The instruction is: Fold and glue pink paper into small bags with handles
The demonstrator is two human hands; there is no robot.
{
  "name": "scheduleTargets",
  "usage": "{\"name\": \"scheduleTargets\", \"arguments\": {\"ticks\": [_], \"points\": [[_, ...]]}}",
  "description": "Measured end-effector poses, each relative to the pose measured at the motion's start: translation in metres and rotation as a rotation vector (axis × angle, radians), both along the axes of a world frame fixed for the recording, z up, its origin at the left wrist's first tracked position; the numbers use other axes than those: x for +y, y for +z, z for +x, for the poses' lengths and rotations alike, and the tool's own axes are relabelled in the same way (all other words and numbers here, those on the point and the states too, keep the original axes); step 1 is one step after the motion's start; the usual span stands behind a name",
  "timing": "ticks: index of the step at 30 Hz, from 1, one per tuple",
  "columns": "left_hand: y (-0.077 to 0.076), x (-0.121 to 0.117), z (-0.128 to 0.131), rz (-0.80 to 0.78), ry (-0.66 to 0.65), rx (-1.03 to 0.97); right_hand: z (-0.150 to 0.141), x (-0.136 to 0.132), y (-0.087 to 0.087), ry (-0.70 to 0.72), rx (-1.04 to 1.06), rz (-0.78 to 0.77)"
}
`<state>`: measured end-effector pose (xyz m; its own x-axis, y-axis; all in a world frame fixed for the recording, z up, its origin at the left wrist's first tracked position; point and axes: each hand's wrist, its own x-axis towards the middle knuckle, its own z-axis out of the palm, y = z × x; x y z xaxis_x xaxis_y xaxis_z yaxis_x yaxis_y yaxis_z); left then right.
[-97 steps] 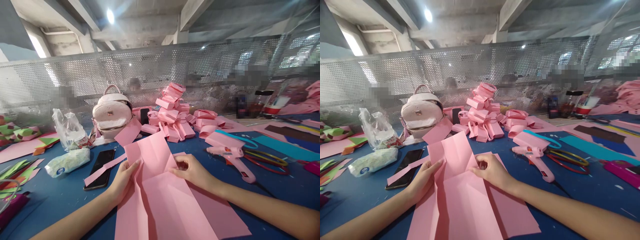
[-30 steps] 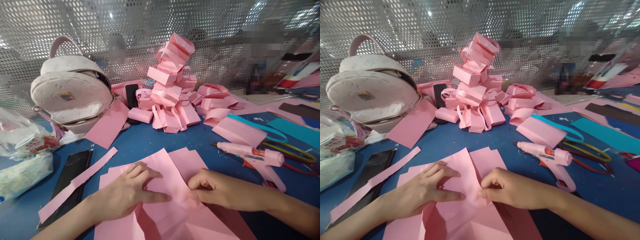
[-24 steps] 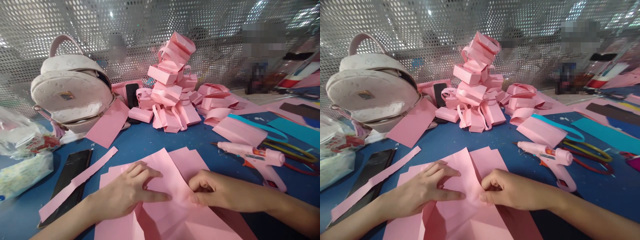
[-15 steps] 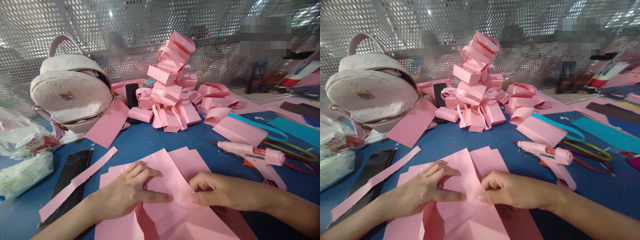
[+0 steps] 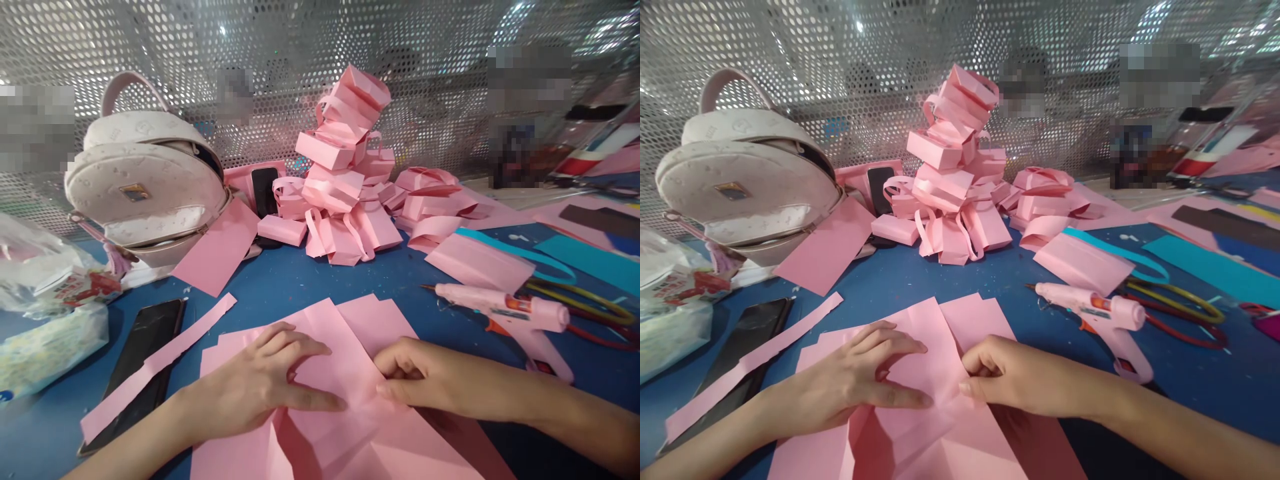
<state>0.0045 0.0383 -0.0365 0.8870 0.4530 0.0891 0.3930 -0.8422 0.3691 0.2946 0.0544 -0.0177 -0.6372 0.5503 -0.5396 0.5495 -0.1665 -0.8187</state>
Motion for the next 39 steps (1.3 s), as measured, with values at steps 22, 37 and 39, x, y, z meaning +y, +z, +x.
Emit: {"name": "scheduleTargets", "arguments": {"ticks": [22, 37, 39], "points": [[0.000, -0.001, -0.001, -0.010, 0.003, -0.004, -0.014, 0.003, -0.008, 0.009, 0.086, 0.196], [0.001, -0.002, -0.001, -0.015, 0.025, -0.037, -0.020, 0.002, -0.004, -0.205, 0.130, 0.211], [0.001, -0.001, -0.001, -0.036, 0.043, -0.063, -0.019, 0.002, -0.004, -0.207, 0.163, 0.201]]}}
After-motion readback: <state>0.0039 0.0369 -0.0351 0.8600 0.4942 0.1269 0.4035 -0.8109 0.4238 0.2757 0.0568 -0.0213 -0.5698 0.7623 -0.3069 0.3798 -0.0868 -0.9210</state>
